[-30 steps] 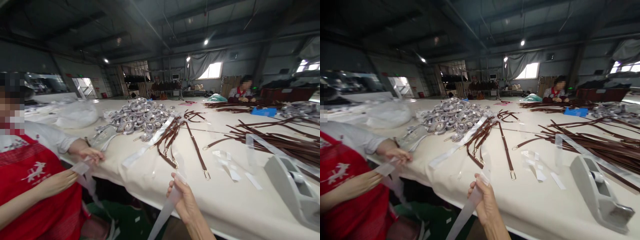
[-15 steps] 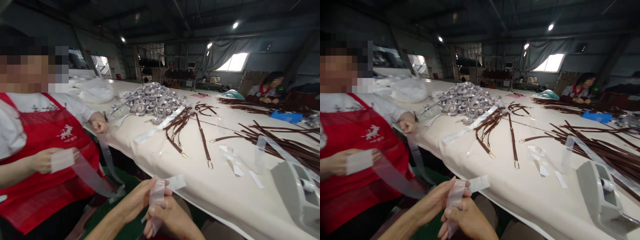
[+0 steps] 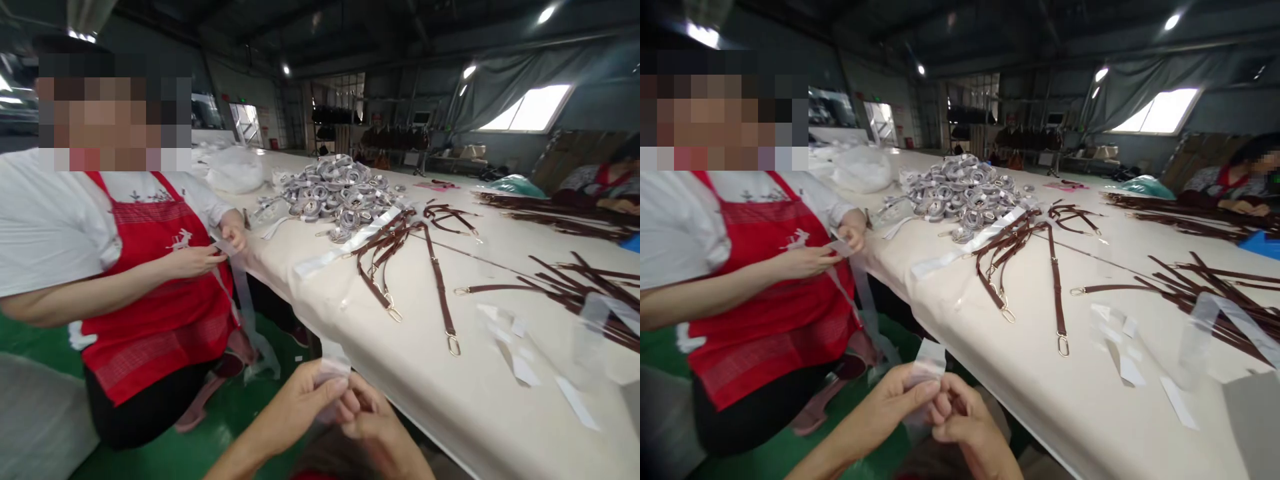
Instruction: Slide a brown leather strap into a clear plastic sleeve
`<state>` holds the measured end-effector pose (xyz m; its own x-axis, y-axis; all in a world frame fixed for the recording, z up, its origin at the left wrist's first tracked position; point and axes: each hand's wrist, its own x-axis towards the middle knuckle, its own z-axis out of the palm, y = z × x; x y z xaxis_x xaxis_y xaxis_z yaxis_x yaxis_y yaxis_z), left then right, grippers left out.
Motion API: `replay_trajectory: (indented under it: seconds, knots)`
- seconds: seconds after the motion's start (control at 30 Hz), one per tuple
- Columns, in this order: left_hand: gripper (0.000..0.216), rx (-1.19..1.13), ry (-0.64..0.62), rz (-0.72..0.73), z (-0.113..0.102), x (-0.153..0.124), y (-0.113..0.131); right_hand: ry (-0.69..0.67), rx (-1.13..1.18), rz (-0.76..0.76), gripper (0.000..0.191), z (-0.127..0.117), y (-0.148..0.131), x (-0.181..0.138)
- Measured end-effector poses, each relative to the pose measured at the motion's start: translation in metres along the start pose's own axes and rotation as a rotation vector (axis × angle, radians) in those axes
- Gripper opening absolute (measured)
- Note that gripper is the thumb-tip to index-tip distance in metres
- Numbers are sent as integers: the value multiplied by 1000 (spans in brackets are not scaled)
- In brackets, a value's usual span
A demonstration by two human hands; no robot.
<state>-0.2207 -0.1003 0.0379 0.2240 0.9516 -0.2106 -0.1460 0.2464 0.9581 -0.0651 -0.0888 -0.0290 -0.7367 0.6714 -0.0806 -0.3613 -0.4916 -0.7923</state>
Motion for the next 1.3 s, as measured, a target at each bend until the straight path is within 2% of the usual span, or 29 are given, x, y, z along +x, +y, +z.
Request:
replay_trajectory:
  seconds: [0.1, 0.17, 0.33, 0.43, 0.53, 0.67, 0.77, 0.9, 1.1, 1.2, 1.3]
  knots:
    - [40, 175, -82, 51, -1, -2, 2, 37, 238, -126, 46, 5, -23, -3]
    - [41, 299, -102, 48, -2, -2, 5, 49, 281, -161, 45, 8, -29, -4]
    - [41, 554, -139, -37, -7, -1, -9, 205, 186, -226, 39, 13, -16, 4]
    - [41, 637, -163, -116, -18, 0, -24, 368, 179, -259, 34, 14, -12, 13]
    - [37, 628, -147, -171, -33, 3, -26, 486, 98, -340, 35, 13, -16, 16]
    - [51, 404, 5, -162, -38, 10, -3, 440, 18, -371, 41, 9, -17, 17]
    - [49, 399, 114, -115, -30, 18, 11, 433, -44, -318, 42, 7, -11, 20]
    - [33, 514, 214, 5, -17, 29, 10, 443, -160, -261, 34, 3, -7, 21]
    - [35, 414, 336, 154, -6, 40, 4, 435, -124, -251, 25, -2, -6, 19]
    - [35, 369, 340, 183, -4, 44, 3, 437, -66, -278, 33, -6, -3, 18]
    - [60, 349, 256, 64, -4, 44, -1, 420, -8, -320, 40, -11, -3, 18]
